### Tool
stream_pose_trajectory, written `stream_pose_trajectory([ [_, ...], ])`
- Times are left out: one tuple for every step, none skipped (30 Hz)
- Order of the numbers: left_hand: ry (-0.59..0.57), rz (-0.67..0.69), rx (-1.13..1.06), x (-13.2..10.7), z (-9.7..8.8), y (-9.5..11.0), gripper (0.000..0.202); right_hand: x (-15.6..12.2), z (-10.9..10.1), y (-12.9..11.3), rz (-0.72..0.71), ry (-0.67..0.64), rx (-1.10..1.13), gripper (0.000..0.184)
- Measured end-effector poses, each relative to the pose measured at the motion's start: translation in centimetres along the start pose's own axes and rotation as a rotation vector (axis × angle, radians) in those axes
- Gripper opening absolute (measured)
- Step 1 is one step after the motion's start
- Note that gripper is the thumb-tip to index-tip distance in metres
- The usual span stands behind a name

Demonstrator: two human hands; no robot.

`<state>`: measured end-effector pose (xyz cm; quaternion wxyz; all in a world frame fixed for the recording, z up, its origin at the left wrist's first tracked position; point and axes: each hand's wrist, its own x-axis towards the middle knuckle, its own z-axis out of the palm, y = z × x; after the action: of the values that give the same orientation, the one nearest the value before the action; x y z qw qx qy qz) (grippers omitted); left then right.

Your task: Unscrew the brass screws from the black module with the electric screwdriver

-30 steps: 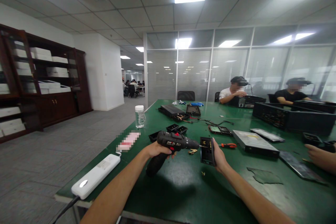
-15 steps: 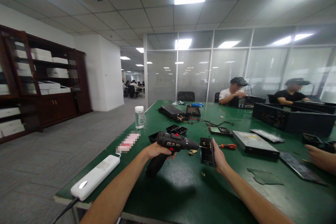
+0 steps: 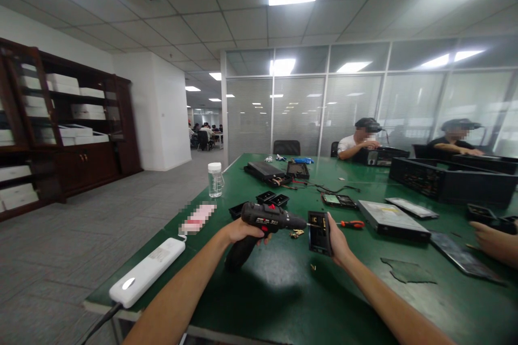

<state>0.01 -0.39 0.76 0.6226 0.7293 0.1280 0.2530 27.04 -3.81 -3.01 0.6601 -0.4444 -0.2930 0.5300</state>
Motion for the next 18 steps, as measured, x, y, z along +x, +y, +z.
stream_pose_trajectory([
  [-0.002,0.001,-0.001,0.00,0.00,0.01,0.028,0.02,0.00,0.01,-0.004,0.001,-0.002,0.036],
  [-0.004,0.000,-0.002,0.01,0.00,0.01,0.029,0.05,0.00,0.02,-0.006,0.004,-0.006,0.036],
  [-0.004,-0.001,-0.001,0.02,-0.01,0.00,0.029,0.09,0.00,0.04,-0.006,0.008,-0.012,0.036],
  [-0.002,-0.002,0.000,0.03,-0.02,-0.03,0.030,0.14,0.00,0.07,-0.005,0.015,-0.017,0.037],
  [0.001,-0.003,0.001,0.05,-0.03,-0.07,0.031,0.18,-0.01,0.10,-0.004,0.021,-0.022,0.037],
  [0.004,-0.003,0.001,0.06,-0.04,-0.11,0.031,0.23,-0.01,0.13,-0.003,0.026,-0.025,0.037],
  [0.007,-0.002,0.000,0.07,-0.05,-0.15,0.030,0.27,-0.02,0.15,-0.003,0.028,-0.027,0.037],
  [0.009,-0.002,-0.003,0.07,-0.05,-0.18,0.030,0.29,-0.02,0.17,-0.005,0.030,-0.026,0.037],
  [0.011,-0.001,-0.006,0.06,-0.05,-0.19,0.029,0.30,-0.01,0.17,-0.005,0.034,-0.026,0.037],
  [0.014,-0.002,-0.008,0.05,-0.04,-0.19,0.029,0.29,0.00,0.17,-0.004,0.039,-0.025,0.036],
  [0.016,-0.003,-0.010,0.04,-0.02,-0.16,0.029,0.26,0.02,0.15,-0.004,0.041,-0.026,0.036],
  [0.017,-0.005,-0.011,0.02,0.00,-0.11,0.029,0.23,0.05,0.13,-0.004,0.044,-0.028,0.036],
  [0.018,-0.009,-0.011,0.00,0.02,-0.05,0.029,0.18,0.07,0.10,-0.004,0.047,-0.030,0.036],
  [0.017,-0.011,-0.011,-0.01,0.05,0.01,0.029,0.14,0.10,0.08,-0.002,0.049,-0.031,0.037],
  [0.016,-0.012,-0.012,-0.03,0.08,0.08,0.029,0.09,0.12,0.05,0.000,0.049,-0.031,0.037],
  [0.014,-0.013,-0.011,-0.03,0.10,0.14,0.030,0.05,0.13,0.04,0.004,0.047,-0.030,0.037],
  [0.011,-0.013,-0.010,-0.04,0.12,0.20,0.030,0.03,0.14,0.03,0.008,0.043,-0.026,0.037],
  [0.007,-0.012,-0.008,-0.04,0.13,0.25,0.030,0.01,0.13,0.03,0.012,0.038,-0.022,0.037],
])
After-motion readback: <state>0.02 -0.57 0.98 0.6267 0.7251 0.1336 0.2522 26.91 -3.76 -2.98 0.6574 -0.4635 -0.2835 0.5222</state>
